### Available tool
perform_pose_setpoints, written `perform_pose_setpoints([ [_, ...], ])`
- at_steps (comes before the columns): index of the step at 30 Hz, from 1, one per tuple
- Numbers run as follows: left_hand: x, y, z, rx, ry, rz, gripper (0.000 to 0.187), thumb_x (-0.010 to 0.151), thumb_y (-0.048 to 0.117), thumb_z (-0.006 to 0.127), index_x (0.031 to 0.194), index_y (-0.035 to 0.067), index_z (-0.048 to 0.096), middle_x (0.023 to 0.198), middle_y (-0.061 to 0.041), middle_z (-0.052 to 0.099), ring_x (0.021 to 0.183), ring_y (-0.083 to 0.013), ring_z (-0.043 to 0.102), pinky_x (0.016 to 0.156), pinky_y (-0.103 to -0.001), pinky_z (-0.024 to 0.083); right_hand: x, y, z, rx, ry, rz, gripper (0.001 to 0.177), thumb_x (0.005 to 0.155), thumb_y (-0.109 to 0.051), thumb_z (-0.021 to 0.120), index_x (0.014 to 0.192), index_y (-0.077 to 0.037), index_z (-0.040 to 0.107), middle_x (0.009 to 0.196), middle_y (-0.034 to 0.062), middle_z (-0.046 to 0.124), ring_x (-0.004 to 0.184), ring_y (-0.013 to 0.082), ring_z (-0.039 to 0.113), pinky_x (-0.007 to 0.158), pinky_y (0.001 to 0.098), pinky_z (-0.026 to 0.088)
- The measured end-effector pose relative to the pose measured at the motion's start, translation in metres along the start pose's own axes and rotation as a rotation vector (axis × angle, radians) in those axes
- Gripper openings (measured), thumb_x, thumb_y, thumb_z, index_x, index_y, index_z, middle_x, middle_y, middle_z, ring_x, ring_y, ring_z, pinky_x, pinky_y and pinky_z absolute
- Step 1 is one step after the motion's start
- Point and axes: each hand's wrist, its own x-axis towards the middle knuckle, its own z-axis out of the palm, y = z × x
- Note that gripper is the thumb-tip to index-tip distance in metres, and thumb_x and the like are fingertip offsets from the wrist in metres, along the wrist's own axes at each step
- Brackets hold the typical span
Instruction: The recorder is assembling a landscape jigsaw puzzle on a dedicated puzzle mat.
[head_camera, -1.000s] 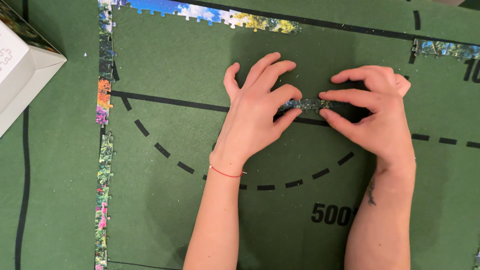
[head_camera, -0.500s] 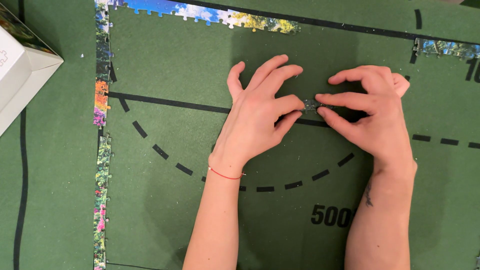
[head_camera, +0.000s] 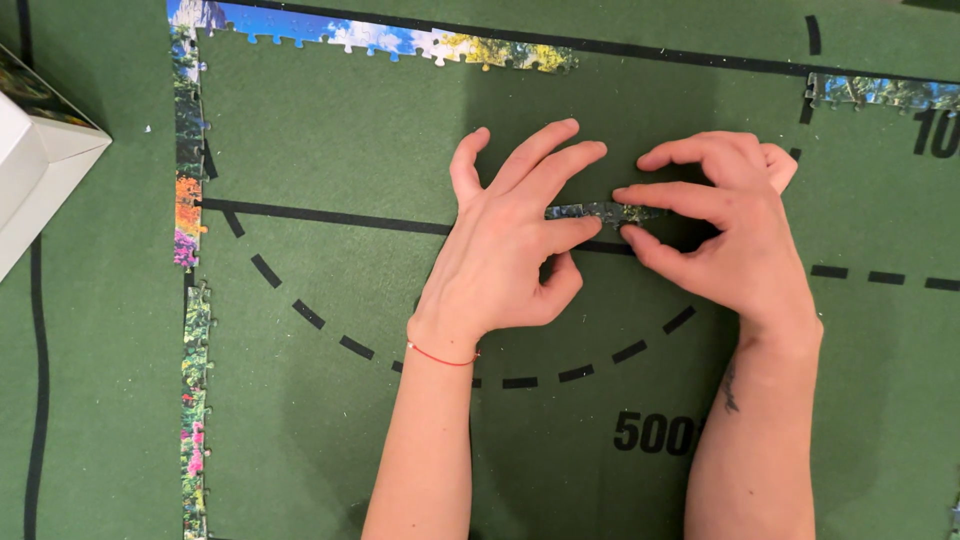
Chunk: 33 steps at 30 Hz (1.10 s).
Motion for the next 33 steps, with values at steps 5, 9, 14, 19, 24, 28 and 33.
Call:
perform_pose_setpoints([
  [5, 0.001, 0.002, 0.002, 0.003, -0.006, 0.009, 0.027, 0.068, 0.005, 0.069, 0.093, 0.01, 0.077, 0.146, -0.008, 0.056, 0.147, -0.0287, 0.045, 0.12, -0.071, 0.019, 0.0, 0.0, 0.0, -0.008, -0.001, -0.004, 0.035, 0.076, -0.017, 0.086, 0.109, -0.022, 0.079, 0.127, -0.0047, 0.065, 0.126, 0.0194, 0.052, 0.112, 0.0392, 0.028],
  [9, 0.0, 0.002, 0.002, 0.007, -0.011, 0.009, 0.03, 0.069, 0.005, 0.07, 0.097, 0.011, 0.077, 0.146, -0.008, 0.055, 0.147, -0.0287, 0.044, 0.121, -0.069, 0.019, 0.001, 0.0, 0.0, 0.005, -0.012, 0.01, 0.032, 0.077, -0.016, 0.087, 0.108, -0.021, 0.079, 0.126, -0.0043, 0.065, 0.126, 0.02, 0.053, 0.113, 0.0392, 0.03],
  [14, -0.006, -0.011, -0.009, 0.107, 0.053, -0.047, 0.033, 0.076, 0.007, 0.076, 0.109, 0.012, 0.076, 0.149, -0.007, 0.054, 0.149, -0.0274, 0.043, 0.121, -0.066, 0.02, 0.001, 0.003, 0.002, 0.045, -0.004, 0.002, 0.033, 0.077, -0.015, 0.088, 0.108, -0.02, 0.078, 0.126, -0.0037, 0.066, 0.125, 0.0205, 0.053, 0.113, 0.0372, 0.037],
  [19, -0.007, -0.014, -0.015, 0.096, 0.06, -0.071, 0.028, 0.074, 0.018, 0.087, 0.099, 0.013, 0.075, 0.147, -0.008, 0.054, 0.147, -0.0297, 0.041, 0.118, -0.068, 0.018, -0.001, 0.003, 0.003, 0.068, 0.002, 0.009, 0.03, 0.078, -0.014, 0.088, 0.106, -0.018, 0.078, 0.126, -0.0035, 0.066, 0.125, 0.0198, 0.054, 0.113, 0.0357, 0.039],
  [24, -0.006, -0.013, -0.013, 0.07, 0.042, -0.064, 0.021, 0.076, 0.015, 0.087, 0.091, 0.014, 0.073, 0.146, -0.005, 0.055, 0.147, -0.0283, 0.043, 0.119, -0.067, 0.02, -0.002, 0.001, 0.002, -0.003, 0.022, 0.01, 0.03, 0.076, -0.011, 0.09, 0.104, -0.016, 0.079, 0.123, -0.0034, 0.068, 0.122, 0.0189, 0.058, 0.111, 0.0377, 0.037],
  [28, -0.007, -0.01, -0.009, 0.043, 0.058, -0.042, 0.021, 0.08, 0.01, 0.083, 0.1, 0.015, 0.078, 0.148, -0.003, 0.056, 0.149, -0.0263, 0.045, 0.123, -0.066, 0.02, 0.001, -0.001, 0.002, 0.093, -0.013, -0.004, 0.043, 0.075, -0.016, 0.089, 0.115, -0.017, 0.076, 0.126, -0.0038, 0.066, 0.125, 0.0201, 0.054, 0.112, 0.0349, 0.041],
  [33, -0.005, -0.008, -0.009, 0.012, 0.034, -0.015, 0.007, 0.078, 0.009, 0.08, 0.082, 0.013, 0.079, 0.144, -0.006, 0.059, 0.145, -0.0283, 0.046, 0.12, -0.067, 0.021, 0.006, -0.004, 0.006, 0.001, -0.019, -0.049, 0.042, 0.074, -0.023, 0.089, 0.115, -0.019, 0.078, 0.126, -0.0024, 0.066, 0.123, 0.0213, 0.053, 0.109, 0.038, 0.034],
])
